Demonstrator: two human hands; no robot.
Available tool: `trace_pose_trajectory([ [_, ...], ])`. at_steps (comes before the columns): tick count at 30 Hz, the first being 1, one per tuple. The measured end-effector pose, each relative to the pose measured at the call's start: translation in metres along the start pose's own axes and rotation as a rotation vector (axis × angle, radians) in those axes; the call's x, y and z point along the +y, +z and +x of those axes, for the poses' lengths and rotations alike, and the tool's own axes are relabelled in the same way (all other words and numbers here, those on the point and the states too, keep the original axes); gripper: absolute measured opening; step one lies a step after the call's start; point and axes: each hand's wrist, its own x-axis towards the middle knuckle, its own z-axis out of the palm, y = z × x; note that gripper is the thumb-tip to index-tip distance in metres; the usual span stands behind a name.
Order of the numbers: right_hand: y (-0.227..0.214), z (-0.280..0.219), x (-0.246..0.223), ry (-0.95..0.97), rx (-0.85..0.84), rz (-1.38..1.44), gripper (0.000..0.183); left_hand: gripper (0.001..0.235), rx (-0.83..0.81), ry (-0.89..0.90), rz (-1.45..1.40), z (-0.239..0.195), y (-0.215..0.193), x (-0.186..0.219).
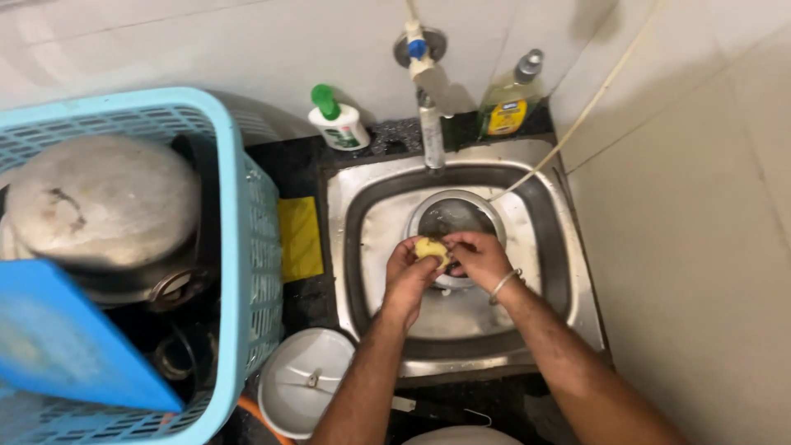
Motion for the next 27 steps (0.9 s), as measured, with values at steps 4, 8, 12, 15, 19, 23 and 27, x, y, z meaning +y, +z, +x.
trace_pose_trajectory([
  [4,-0.011,-0.021,-0.009,-0.038,-0.064,0.164,0.03,0.055,-0.064,0.013,-0.007,-0.009,0.006,0.006],
  [8,-0.014,-0.029,-0.002,-0.193,-0.051,0.006,0.032,0.061,-0.118,0.061,0.123,-0.011,0.006,0.005],
  [12,-0.008,-0.035,-0.016,-0.204,-0.001,-0.178,0.028,0.061,-0.134,0.084,0.139,-0.009,0.001,0.0],
  [15,-0.005,-0.032,-0.01,-0.175,0.022,-0.161,0.023,0.06,-0.12,0.037,0.137,-0.016,0.005,0.007],
  [19,-0.01,-0.02,0.01,-0.191,-0.031,-0.066,0.022,0.062,-0.133,0.06,0.109,-0.011,-0.002,0.0],
  [23,-0.013,-0.016,0.014,-0.106,-0.041,0.059,0.017,0.063,-0.184,0.055,0.047,-0.004,-0.004,-0.006],
  [27,-0.017,-0.014,0.006,0.015,-0.05,0.276,0.015,0.063,-0.222,0.004,-0.108,-0.007,-0.001,-0.003],
])
